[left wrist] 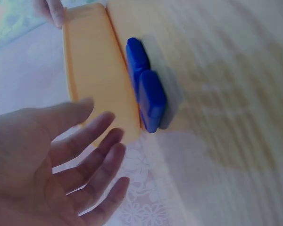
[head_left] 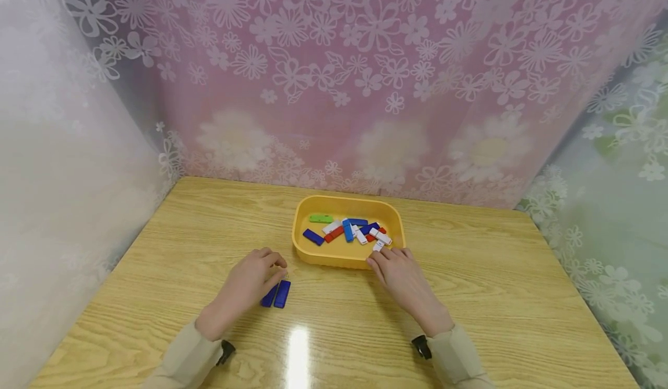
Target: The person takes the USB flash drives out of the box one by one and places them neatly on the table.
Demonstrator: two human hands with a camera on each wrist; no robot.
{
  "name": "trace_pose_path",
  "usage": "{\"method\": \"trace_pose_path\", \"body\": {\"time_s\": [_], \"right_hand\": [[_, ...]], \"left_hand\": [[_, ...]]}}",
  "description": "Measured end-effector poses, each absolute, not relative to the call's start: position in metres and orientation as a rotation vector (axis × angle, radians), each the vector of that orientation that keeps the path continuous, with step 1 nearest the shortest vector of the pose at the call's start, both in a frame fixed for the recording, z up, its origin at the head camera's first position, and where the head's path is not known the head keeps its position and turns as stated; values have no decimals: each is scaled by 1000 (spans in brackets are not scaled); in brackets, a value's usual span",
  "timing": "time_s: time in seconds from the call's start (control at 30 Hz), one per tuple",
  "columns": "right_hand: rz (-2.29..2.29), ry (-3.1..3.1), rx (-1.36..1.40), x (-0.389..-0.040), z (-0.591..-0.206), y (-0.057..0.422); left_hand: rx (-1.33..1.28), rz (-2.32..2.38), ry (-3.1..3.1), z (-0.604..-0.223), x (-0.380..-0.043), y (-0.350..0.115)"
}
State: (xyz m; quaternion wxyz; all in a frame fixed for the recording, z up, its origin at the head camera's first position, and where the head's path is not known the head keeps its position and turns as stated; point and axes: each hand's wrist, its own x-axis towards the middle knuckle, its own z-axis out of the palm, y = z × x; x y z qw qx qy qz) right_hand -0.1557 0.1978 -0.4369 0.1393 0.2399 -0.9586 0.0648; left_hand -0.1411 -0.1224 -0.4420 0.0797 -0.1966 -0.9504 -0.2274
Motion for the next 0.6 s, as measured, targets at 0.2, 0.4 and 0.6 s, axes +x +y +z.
{"method": "trace_pose_path", "body": {"time_s": [0.2,0.4,0.6], "right_hand": [[176,-2767,691,-156,-436,198],[183,-2769,691,-155,-436,197],[185,-2761,698,-156,-437,197]], "left_hand": [[-537,-712,-2793,-435,-147,-121],[-549,-736,-2698,-426,-161,-114],[-635,-732,-2675,-406,-180,-99]]}}
